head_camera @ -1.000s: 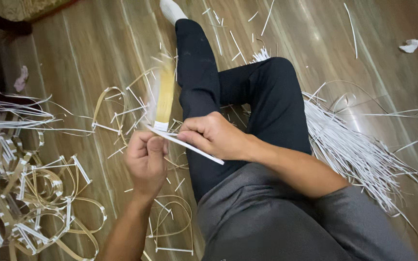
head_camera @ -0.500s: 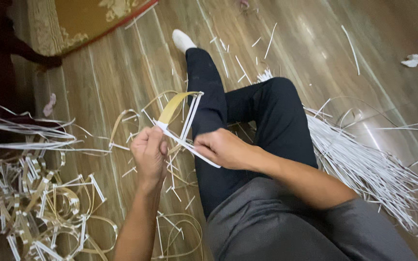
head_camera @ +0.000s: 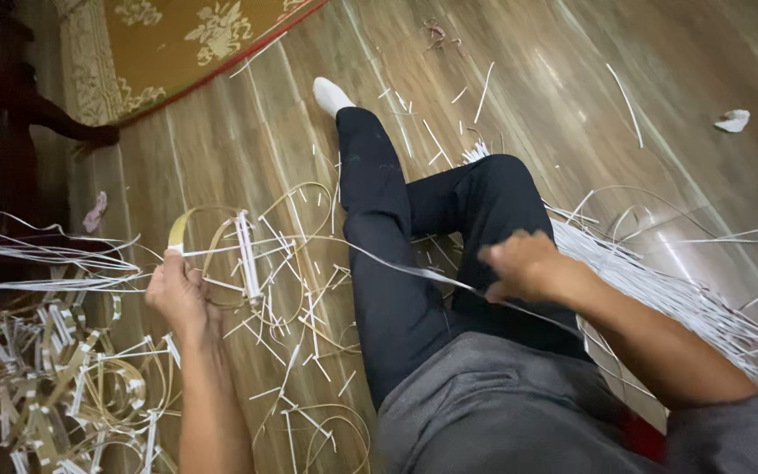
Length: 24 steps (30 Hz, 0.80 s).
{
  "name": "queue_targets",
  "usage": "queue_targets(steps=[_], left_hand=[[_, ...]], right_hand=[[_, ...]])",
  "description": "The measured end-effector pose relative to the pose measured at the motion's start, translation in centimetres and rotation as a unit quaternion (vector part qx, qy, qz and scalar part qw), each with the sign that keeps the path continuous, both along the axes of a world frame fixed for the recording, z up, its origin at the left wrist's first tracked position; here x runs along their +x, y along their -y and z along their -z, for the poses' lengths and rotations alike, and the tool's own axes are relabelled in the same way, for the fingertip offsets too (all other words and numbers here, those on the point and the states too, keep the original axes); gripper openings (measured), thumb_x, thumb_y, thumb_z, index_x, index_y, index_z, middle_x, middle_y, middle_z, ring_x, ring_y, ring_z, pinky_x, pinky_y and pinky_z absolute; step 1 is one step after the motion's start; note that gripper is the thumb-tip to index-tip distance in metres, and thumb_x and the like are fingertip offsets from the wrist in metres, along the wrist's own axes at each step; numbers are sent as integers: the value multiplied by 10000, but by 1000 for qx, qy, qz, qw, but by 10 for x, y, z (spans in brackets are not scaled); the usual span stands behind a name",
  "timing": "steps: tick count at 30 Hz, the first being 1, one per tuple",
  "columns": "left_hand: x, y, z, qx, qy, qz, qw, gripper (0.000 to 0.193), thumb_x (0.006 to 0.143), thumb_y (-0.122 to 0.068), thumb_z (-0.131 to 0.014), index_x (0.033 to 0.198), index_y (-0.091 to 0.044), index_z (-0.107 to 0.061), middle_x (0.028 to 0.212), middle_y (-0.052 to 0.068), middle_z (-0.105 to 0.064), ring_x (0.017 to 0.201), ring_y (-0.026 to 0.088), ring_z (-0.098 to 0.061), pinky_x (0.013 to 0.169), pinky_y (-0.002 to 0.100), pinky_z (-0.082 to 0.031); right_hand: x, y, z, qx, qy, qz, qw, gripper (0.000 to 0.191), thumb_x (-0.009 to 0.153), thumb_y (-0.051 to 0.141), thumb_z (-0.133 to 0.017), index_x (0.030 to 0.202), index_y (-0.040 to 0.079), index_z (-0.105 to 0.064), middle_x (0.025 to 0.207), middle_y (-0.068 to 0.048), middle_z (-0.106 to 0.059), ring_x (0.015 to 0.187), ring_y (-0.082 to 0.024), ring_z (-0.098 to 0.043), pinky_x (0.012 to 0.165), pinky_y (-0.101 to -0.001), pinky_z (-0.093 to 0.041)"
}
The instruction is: The person sits on the floor and assembles a bamboo frame by wrapping white plastic strips around the joints. They use scissors to cut the strips and tie them securely, repeating the process for multiple joints.
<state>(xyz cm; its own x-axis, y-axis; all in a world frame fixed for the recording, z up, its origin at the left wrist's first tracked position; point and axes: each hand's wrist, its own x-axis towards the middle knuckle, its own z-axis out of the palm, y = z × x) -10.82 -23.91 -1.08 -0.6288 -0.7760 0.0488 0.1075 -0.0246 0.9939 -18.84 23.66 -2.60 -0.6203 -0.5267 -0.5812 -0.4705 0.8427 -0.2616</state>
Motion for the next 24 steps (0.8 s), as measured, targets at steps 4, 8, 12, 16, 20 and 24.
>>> queue_targets(steps=[4, 8, 12, 16, 20, 24], left_hand=[[8, -59, -15, -86, 67, 76, 991, 278, 1043, -176, -638, 777, -111, -589, 626, -51, -520, 488, 29, -422, 401, 219, -273], [28, -134, -23, -117, 53, 232, 964, 197, 991, -133, -661, 805, -76, -627, 700, -66, -575, 589, 2, -468, 496, 189, -343], [49, -168, -38, -38, 68, 302, 950, 246, 997, -116, -682, 779, -68, -579, 651, -54, -558, 554, 1, -444, 484, 188, -307], [52, -174, -45, -27, 61, 311, 948, 216, 985, -103, -694, 798, -61, -596, 660, -58, -552, 559, -7, -431, 488, 186, -294], [50, -173, -51, -29, 76, 313, 946, 215, 973, -98, -710, 795, -65, -593, 659, -57, -566, 548, -2, -444, 481, 188, -304], [56, -176, -63, -31, 85, 342, 936, 136, 923, -81, -745, 865, -40, -630, 717, -45, -588, 583, 3, -451, 502, 187, -306]], right_hand=[[1, 19, -33, -264, -32, 17, 964, 612, 821, 527, -745, 1256, 105, -659, 1030, -153, -734, 1031, -340, -660, 864, -456, -539], [24, 76, -54, -561, -87, -78, 819, 480, 914, 373, -754, 1239, 32, -663, 1056, -158, -741, 1027, -328, -667, 909, -440, -528], [41, 100, -64, -631, 78, -19, 772, 282, 984, 267, -688, 1105, 12, -712, 953, -107, -745, 913, -219, -711, 818, -340, -556], [48, 103, -60, -635, 222, 47, 738, 238, 1033, 228, -631, 1005, 14, -732, 801, -17, -726, 759, -74, -687, 719, -255, -551], [53, 105, -29, -623, 268, 80, 731, 258, 1044, 227, -619, 1013, 8, -750, 721, 9, -700, 702, -32, -613, 651, -234, -490], [47, 108, 6, -578, 361, 140, 718, 283, 1038, 251, -601, 1033, 18, -762, 639, 3, -623, 552, -65, -523, 487, -248, -378]])
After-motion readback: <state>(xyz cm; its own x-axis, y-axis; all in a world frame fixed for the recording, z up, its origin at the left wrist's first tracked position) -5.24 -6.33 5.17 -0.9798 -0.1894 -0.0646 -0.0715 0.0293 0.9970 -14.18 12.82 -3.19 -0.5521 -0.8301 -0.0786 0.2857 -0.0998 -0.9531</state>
